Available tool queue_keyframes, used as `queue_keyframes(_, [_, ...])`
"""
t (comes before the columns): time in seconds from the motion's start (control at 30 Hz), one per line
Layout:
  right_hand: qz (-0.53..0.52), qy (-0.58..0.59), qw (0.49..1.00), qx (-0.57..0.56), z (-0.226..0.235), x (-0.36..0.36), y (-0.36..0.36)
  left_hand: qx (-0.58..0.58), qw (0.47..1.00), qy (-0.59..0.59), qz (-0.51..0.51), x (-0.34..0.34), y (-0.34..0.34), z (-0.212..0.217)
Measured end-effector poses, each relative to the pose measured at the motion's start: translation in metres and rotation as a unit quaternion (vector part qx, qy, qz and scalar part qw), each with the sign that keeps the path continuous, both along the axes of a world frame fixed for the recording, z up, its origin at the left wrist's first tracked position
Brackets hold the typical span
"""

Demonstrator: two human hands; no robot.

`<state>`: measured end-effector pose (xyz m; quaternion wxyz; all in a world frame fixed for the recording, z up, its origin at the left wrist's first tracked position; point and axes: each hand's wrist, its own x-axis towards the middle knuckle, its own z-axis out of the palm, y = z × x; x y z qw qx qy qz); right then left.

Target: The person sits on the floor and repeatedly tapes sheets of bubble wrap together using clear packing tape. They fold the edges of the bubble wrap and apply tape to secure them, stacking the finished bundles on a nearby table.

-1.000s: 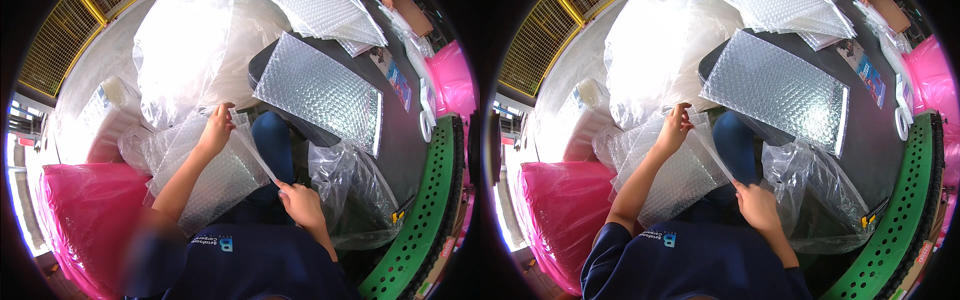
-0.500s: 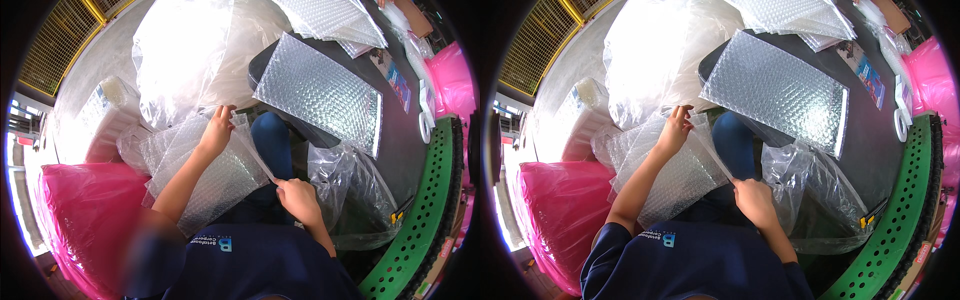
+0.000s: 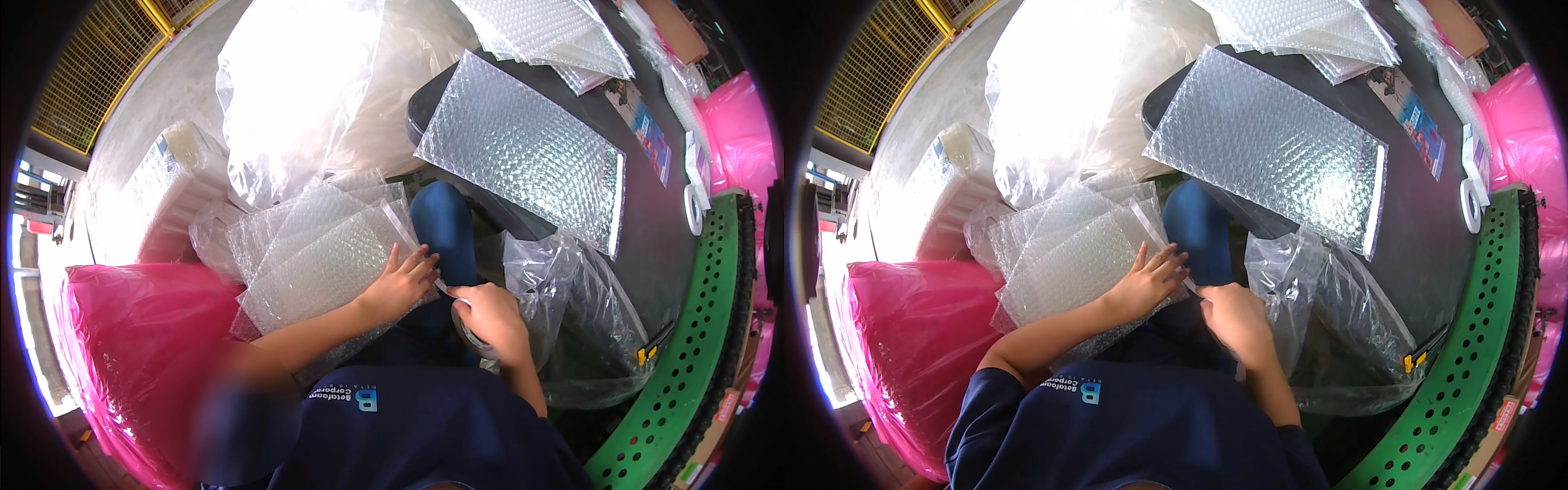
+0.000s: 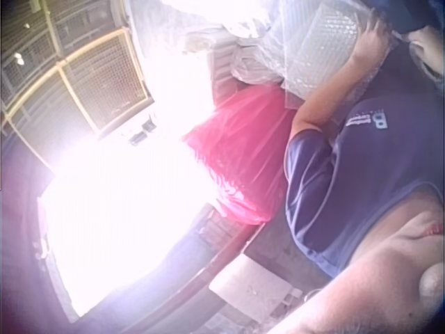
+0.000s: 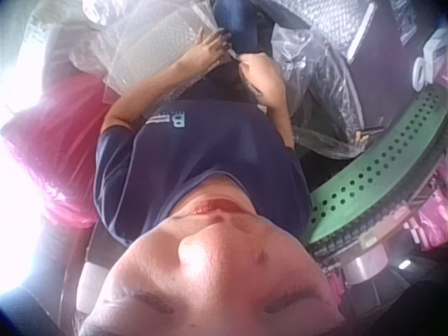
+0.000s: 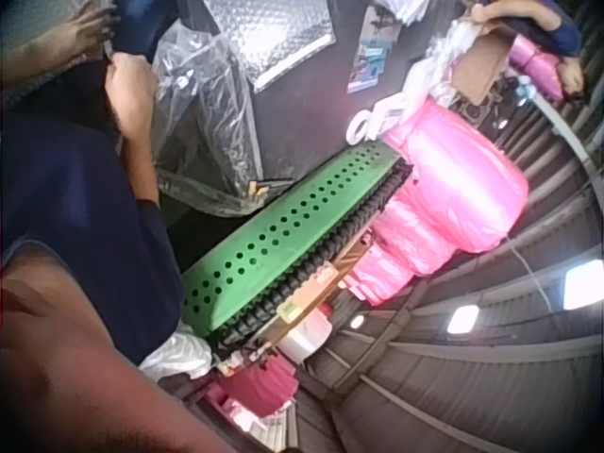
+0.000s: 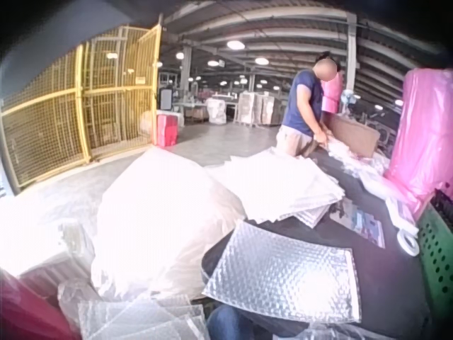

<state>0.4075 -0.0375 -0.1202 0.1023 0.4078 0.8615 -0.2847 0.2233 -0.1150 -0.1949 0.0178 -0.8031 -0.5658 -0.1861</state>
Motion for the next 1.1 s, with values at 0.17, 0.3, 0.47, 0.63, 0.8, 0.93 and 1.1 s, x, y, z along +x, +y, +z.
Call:
queue_keyframes(0.17, [-0.018,0.132,0.968,-0.212,-0.029,0.034,0.031,-0.097,0.978,-0.170,-0.070,0.004,0.007,-0.006])
queue_keyframes(0.3, [-0.093,0.156,0.941,-0.285,-0.069,0.049,0.042,-0.130,0.975,-0.171,-0.060,0.009,0.019,-0.011])
queue_keyframes(0.47, [-0.058,0.223,0.966,-0.114,-0.076,0.035,0.023,-0.133,0.970,-0.201,-0.034,0.012,0.024,-0.019])
queue_keyframes(0.63, [-0.089,0.272,0.947,0.147,-0.086,0.012,-0.018,-0.129,0.964,-0.231,-0.041,0.008,0.027,-0.027])
queue_keyframes(0.8, [-0.063,0.308,0.920,0.234,-0.107,0.004,-0.023,-0.124,0.970,-0.198,-0.065,0.006,0.030,-0.031])
queue_keyframes(0.93, [-0.019,0.325,0.916,0.235,-0.105,-0.002,-0.022,-0.245,0.910,-0.332,-0.033,-0.001,0.038,-0.024])
queue_keyframes(1.1, [0.000,0.360,0.904,0.231,-0.108,-0.002,-0.025,-0.287,0.893,-0.345,-0.044,-0.004,0.042,-0.023])
